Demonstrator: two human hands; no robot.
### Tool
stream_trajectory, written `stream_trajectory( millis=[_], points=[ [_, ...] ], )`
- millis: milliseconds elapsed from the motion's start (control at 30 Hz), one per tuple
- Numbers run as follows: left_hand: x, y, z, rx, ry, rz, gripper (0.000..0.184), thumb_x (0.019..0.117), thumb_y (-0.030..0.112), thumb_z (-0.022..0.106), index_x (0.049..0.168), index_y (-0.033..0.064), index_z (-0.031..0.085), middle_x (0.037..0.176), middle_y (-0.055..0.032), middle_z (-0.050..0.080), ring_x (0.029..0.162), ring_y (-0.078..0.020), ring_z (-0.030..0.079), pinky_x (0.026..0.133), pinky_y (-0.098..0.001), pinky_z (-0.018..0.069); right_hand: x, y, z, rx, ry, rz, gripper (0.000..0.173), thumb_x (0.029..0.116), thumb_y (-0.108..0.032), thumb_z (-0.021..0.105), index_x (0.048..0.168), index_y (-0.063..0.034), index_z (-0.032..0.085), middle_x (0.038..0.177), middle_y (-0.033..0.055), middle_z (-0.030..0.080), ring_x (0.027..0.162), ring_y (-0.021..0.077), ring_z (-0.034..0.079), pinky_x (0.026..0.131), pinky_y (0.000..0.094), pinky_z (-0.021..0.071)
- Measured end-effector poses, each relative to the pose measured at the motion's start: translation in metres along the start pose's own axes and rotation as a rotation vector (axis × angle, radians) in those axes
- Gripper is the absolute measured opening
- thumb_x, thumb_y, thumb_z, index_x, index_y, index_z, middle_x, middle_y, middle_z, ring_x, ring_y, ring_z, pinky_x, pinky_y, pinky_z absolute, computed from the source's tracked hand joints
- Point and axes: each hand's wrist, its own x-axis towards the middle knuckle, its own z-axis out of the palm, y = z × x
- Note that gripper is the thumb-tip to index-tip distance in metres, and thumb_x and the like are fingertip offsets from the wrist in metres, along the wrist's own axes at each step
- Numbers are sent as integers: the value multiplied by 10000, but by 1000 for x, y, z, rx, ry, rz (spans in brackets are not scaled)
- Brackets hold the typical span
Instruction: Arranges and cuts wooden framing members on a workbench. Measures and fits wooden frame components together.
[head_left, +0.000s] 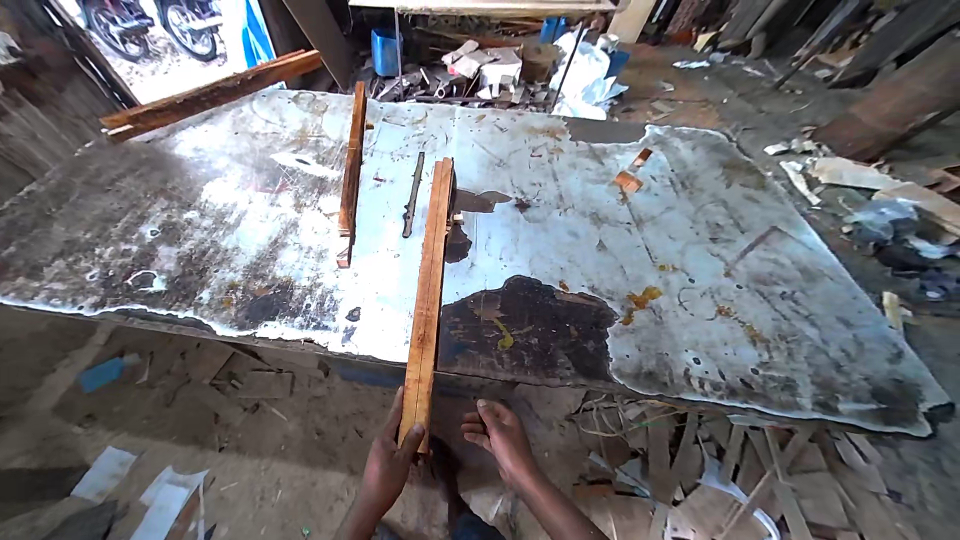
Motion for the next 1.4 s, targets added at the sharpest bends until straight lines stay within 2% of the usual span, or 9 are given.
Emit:
stream_trajectory(
  millis=[300, 433, 533, 600, 667, 767, 933, 1200, 1400],
  points=[
    [56, 26, 8, 36, 1, -18, 662, 1067, 208, 543, 1640, 156, 216, 1279, -151, 665, 827, -217, 743, 745, -387, 643, 9, -11, -16, 9, 23, 5, 307, 1114, -171, 442, 1265, 70, 559, 976, 168, 713, 807, 219, 733, 735, 348, 623],
    [74, 38, 2, 176, -36, -80, 678, 1071, 280, 552, 1649, 224, 203, 1097, -140, 711, 717, -211, 717, 674, -382, 626, 13, -13, -22, -28, 19, -6, 314, 1112, -185, 453, 1265, 60, 575, 984, 155, 717, 808, 206, 732, 729, 334, 620],
    [74, 42, -13, 475, -12, 22, 675, 1029, 360, 615, 1616, 196, 326, 1081, -115, 718, 815, -206, 700, 768, -406, 590, 11, -15, -27, -80, 10, -27, 307, 1108, -178, 460, 1269, 52, 585, 1012, 149, 714, 829, 199, 728, 738, 330, 616],
    [68, 46, -22, 664, 38, 153, 758, 941, 425, 725, 1574, 148, 412, 1272, -147, 643, 1057, -276, 657, 920, -473, 554, 10, -14, -32, -142, 4, -76, 307, 1094, -163, 483, 1292, 49, 585, 1044, 153, 717, 857, 202, 733, 755, 336, 619],
    [65, 48, -30, 775, 0, 273, 904, 824, 461, 832, 1564, 139, 424, 1461, -163, 527, 1328, -356, 513, 1088, -553, 453, 6, -16, -35, -235, 2, -149, 313, 1076, -146, 505, 1313, 40, 588, 1081, 143, 715, 903, 195, 733, 796, 340, 623],
    [70, 48, -34, 945, -101, 329, 977, 760, 388, 899, 1573, 150, 413, 1621, -88, 391, 1492, -319, 358, 1187, -567, 325, 2, -18, -34, -352, 4, -311, 313, 1048, -148, 539, 1297, 21, 624, 1081, 114, 737, 924, 183, 742, 833, 348, 631],
    [86, 50, -35, 989, -191, 370, 850, 865, 366, 816, 1582, 156, 412, 1642, -31, 381, 1531, -224, 316, 1234, -500, 269, 10, -31, -27, -367, 13, -534, 307, 1032, -170, 548, 1251, 13, 661, 1082, 98, 744, 958, 166, 743, 865, 338, 635],
    [113, 55, -37, 907, -202, 429, 831, 870, 320, 813, 1576, 128, 418, 1625, -33, 411, 1524, -203, 334, 1241, -484, 274, 50, -49, -40, -398, 129, -675, 309, 1021, -183, 551, 1230, 7, 677, 1072, 105, 744, 942, 174, 738, 842, 368, 631],
    [147, 72, -35, 915, -216, 421, 837, 883, 321, 800, 1587, 118, 395, 1643, -13, 383, 1547, -173, 278, 1260, -466, 235, 100, -80, -62, -499, 257, -759, 304, 1023, -163, 565, 1257, -2, 672, 1151, 147, 728, 1025, 218, 729, 900, 416, 613]
  ],
)
